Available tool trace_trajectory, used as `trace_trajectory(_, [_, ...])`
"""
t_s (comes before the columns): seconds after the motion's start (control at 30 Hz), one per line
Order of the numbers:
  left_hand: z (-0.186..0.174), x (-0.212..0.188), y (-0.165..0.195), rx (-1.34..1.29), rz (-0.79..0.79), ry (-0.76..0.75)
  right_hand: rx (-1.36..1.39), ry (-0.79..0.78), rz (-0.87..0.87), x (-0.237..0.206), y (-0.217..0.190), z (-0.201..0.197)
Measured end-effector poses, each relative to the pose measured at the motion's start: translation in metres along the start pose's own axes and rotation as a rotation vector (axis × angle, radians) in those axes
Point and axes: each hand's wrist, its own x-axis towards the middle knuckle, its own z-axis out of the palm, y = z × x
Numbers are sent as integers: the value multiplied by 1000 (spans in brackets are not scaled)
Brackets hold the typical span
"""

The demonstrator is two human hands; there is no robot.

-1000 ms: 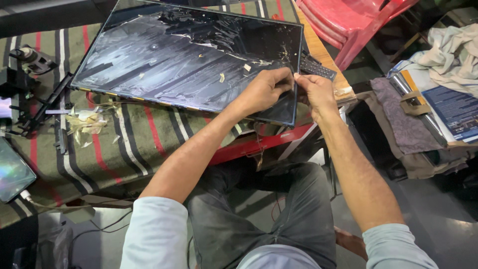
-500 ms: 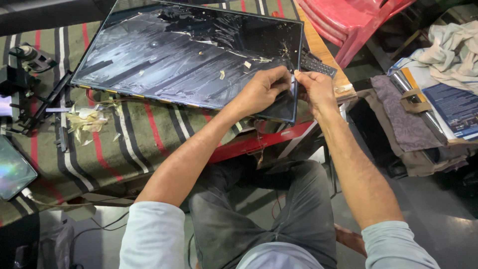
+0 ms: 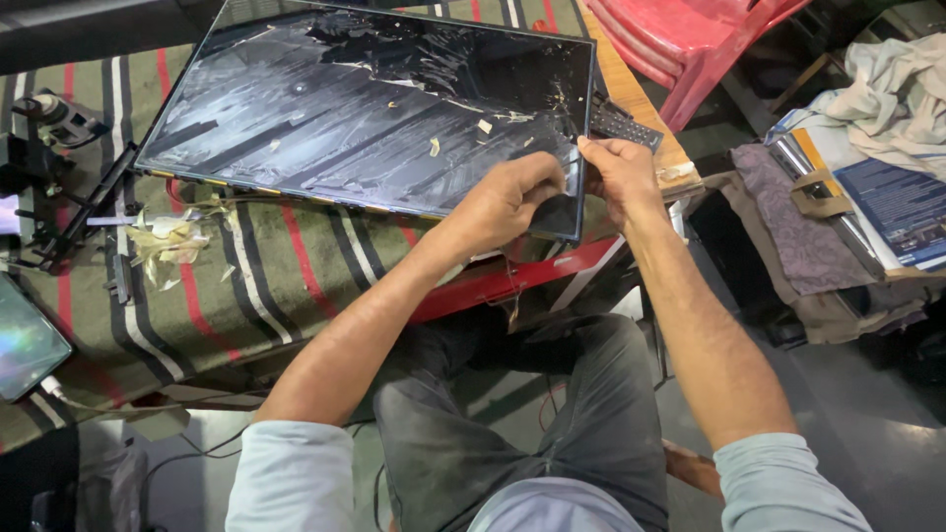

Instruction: The person sits at a workbench with a cracked flat-screen TV panel lying face-up. They pick loose shards of broken glass off the screen surface and pry fragments from the panel's edge, working around the bezel and setting the removed pieces aside on the bench.

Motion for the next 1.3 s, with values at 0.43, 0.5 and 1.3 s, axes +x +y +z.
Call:
trace_trajectory(0.43, [12,34,-35,278,138,-127,1,41,-16,4,8,3])
trace_trajectory(0.5, [14,38,-44,327,73,-181,16,41,-7,5,8,4])
trace_trajectory(1.3, [-13,-9,4,222,131,-80,1,39,-47,8,13,4])
